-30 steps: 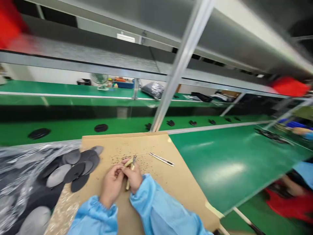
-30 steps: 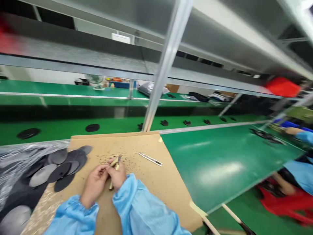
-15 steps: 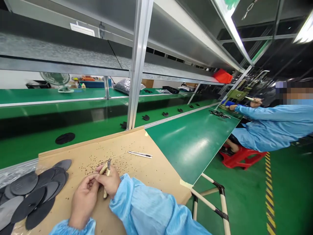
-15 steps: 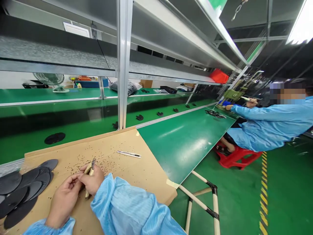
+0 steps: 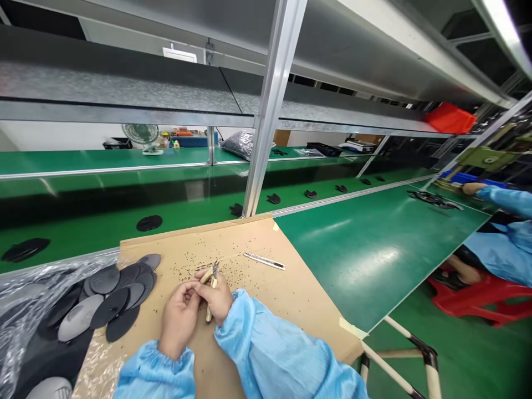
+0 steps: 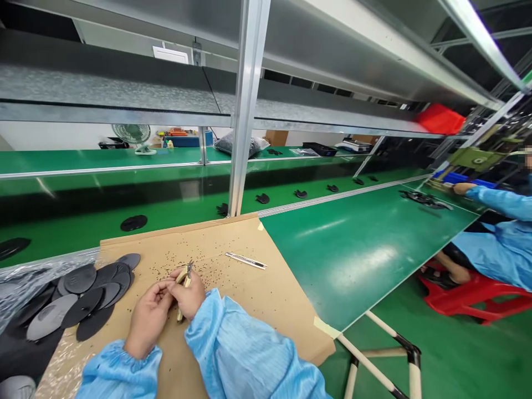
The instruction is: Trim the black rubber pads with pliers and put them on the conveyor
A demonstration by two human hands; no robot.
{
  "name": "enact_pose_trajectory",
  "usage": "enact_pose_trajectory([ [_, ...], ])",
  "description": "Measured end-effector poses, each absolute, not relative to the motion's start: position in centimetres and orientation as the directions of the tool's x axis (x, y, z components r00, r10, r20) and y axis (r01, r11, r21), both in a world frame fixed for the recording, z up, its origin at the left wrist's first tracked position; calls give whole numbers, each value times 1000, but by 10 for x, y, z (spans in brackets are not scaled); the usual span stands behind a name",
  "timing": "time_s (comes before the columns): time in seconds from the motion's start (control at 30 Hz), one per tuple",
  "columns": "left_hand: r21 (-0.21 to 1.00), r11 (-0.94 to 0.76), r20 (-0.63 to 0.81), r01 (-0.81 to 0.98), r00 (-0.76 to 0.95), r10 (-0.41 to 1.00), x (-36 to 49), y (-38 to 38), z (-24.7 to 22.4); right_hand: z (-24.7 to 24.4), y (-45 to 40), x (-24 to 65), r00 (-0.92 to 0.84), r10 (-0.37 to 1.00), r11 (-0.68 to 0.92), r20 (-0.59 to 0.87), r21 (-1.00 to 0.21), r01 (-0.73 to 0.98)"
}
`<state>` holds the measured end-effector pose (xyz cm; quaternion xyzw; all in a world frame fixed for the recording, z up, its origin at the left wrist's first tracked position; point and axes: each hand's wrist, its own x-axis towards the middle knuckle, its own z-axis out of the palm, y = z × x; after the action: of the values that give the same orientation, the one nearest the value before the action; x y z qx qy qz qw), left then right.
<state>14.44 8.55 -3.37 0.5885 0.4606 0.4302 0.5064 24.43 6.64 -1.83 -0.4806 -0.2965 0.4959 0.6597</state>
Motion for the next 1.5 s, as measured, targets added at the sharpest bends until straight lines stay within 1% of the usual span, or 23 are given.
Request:
enact_pose_trajectory([
  [0.47, 989, -38, 3, 141, 242, 970, 143, 85, -35, -14, 65, 244, 331, 940, 47, -83, -929, -366],
  [0.63, 990, -50, 20, 130, 225, 974, 144, 86, -35, -13, 64, 243, 326, 940, 43, -96, -918, -395],
  [0.73, 990, -61, 33, 124, 217, 976, 144, 85, -34, -13, 64, 244, 327, 941, 45, -89, -924, -380],
  [0.9, 989, -55, 22, 138, 230, 973, 144, 84, -32, -15, 65, 244, 333, 940, 47, -78, -935, -351],
  [1.17, 992, -31, 1, 121, 243, 970, 144, 84, -34, -16, 65, 244, 330, 940, 50, -82, -927, -372],
  [1.5, 989, -49, 14, 140, 242, 970, 143, 84, -34, -21, 67, 244, 336, 938, 49, -85, -928, -370],
])
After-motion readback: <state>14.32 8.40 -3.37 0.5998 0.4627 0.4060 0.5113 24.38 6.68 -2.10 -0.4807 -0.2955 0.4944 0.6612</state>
